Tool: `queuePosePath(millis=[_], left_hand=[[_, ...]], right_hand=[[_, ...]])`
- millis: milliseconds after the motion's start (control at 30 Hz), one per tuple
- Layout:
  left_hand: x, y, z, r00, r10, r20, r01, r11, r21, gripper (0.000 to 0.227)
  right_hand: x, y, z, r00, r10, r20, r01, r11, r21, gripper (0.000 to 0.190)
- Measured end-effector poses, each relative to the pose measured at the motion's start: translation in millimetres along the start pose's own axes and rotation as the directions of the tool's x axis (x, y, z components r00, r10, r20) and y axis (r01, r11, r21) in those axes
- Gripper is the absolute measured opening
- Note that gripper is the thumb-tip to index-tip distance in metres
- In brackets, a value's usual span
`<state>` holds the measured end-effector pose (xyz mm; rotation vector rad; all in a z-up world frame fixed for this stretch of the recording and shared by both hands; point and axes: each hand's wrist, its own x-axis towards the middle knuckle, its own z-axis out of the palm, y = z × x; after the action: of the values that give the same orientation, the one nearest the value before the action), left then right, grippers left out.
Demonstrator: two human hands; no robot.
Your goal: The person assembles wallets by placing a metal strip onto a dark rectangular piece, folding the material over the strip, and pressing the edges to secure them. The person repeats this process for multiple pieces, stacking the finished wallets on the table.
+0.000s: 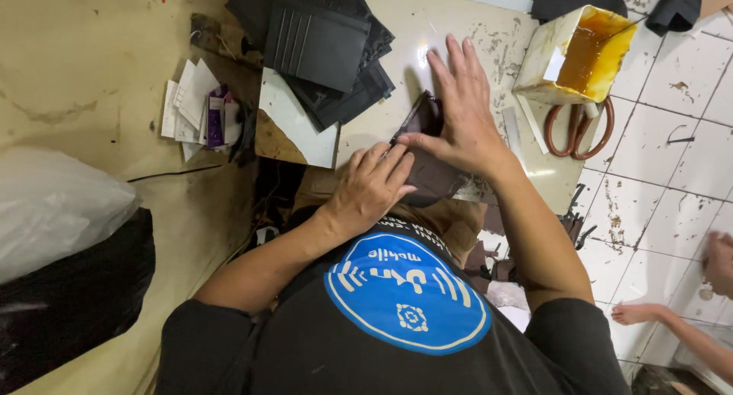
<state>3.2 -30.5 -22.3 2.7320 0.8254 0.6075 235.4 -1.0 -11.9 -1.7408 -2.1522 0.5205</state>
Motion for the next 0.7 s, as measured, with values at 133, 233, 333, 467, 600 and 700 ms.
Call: queuePosePath(millis=[133, 233, 333, 467, 600, 700], left_hand=[[0.5, -1.9, 6.2, 1.000, 0.005, 0.020, -0.006, 1.000, 0.021, 0.059], [6.6, -0.3, -1.5, 1.000, -0.008, 0.020, 0.007, 1.000, 0.008, 0.058], [15.2, -0.5, -9.6, 1.000, -0.008, 0.023, 0.008, 1.000, -0.012, 0.059], [30.7, -3.2, -6.4, 1.000, 0.022, 0.006, -0.021, 0.999, -0.025, 0.047], [45.2, -7.1, 33.4, 0.976, 0.119, -0.180, -0.113, 0.993, 0.047, 0.032], [64.2, -2.7, 24.8, 0.974, 0.184, -0.134, -0.179, 0.983, 0.046, 0.031]], right_hand=[[24.1, 21.6, -6.2, 0.992, 0.067, 0.107, -0.060, 0.996, -0.072, 0.136], [32.6, 30.4, -16.6, 0.988, 0.097, 0.121, -0.098, 0.995, -0.003, 0.131], [28.7, 35.8, -23.6, 0.996, 0.081, 0.039, -0.084, 0.993, 0.079, 0.122], [-1.4, 18.7, -32.4, 0.971, -0.039, -0.237, 0.072, 0.988, 0.135, 0.075], [-52.3, 6.5, -6.0, 0.930, 0.045, -0.365, 0.062, 0.959, 0.276, 0.051], [-68.0, -21.0, -4.4, 0.919, 0.059, -0.391, 0.057, 0.959, 0.279, 0.054]])
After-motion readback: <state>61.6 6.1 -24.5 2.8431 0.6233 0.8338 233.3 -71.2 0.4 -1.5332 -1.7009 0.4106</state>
